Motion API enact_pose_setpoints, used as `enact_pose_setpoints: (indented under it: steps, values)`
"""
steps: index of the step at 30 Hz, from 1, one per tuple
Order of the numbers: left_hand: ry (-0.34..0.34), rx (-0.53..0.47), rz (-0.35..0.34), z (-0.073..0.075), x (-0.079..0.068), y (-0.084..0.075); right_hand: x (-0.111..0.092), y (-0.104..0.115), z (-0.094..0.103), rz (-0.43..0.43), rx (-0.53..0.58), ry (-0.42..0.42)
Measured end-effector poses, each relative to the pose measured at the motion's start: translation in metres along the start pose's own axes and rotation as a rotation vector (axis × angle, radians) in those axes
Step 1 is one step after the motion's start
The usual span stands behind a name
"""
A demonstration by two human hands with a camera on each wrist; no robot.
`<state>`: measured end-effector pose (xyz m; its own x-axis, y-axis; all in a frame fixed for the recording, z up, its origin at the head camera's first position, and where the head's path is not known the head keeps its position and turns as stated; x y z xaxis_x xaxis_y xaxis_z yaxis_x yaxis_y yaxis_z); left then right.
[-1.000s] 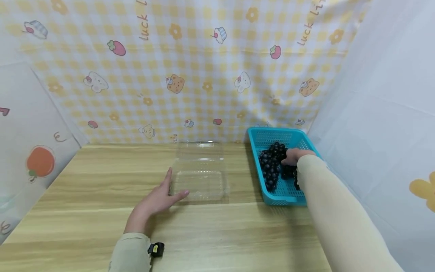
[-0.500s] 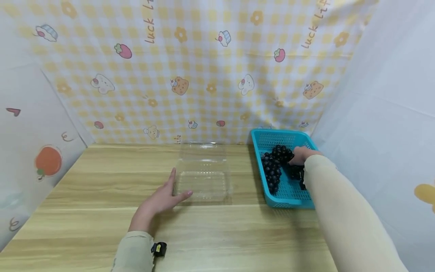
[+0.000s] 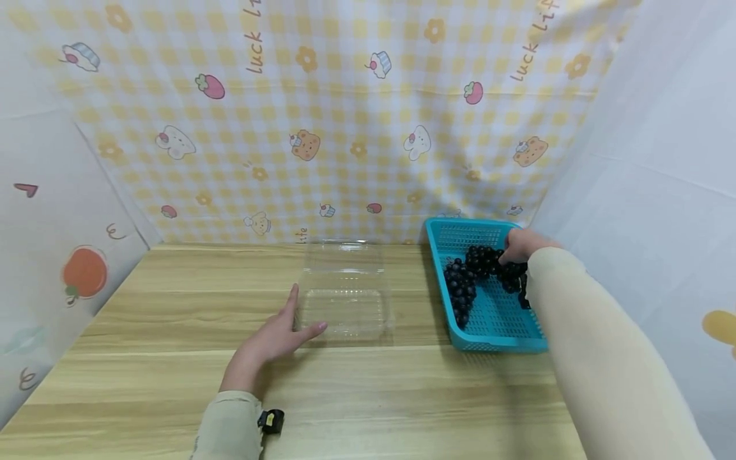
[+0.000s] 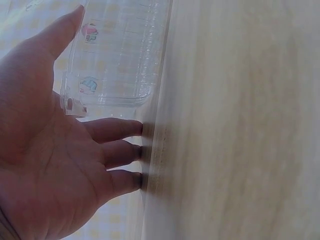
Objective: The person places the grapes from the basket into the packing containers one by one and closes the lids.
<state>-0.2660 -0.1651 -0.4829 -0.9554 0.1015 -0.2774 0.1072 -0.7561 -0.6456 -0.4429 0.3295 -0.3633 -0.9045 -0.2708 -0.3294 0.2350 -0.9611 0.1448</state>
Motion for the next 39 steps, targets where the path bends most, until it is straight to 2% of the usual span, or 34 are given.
enact_pose_setpoints:
  steps: [11, 18, 39]
  values:
    - [-0.003, -0.018, -0.014, 0.001, 0.0, -0.002, -0.006, 0.007, 0.024, 0.026, 0.004, -0.046]
    - [0.002, -0.016, -0.009, 0.002, 0.001, -0.004, -0.019, 0.014, 0.044, 0.022, -0.025, -0.027]
    - [0.001, -0.017, -0.003, -0.001, -0.001, -0.002, -0.054, 0.036, 0.119, 0.089, -0.165, -0.183]
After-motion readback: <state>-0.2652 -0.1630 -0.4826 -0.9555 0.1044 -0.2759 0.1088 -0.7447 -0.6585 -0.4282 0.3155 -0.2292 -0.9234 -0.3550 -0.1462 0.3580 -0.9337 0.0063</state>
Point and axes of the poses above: each hand's wrist, its own x-axis towards the middle knuckle, its own z-axis out of the back of the hand, y = z × x, the point moved 7 cm from there along x, towards the middle knuckle, and after that the axes turned 6 degrees about z, right-handed, at the moved point
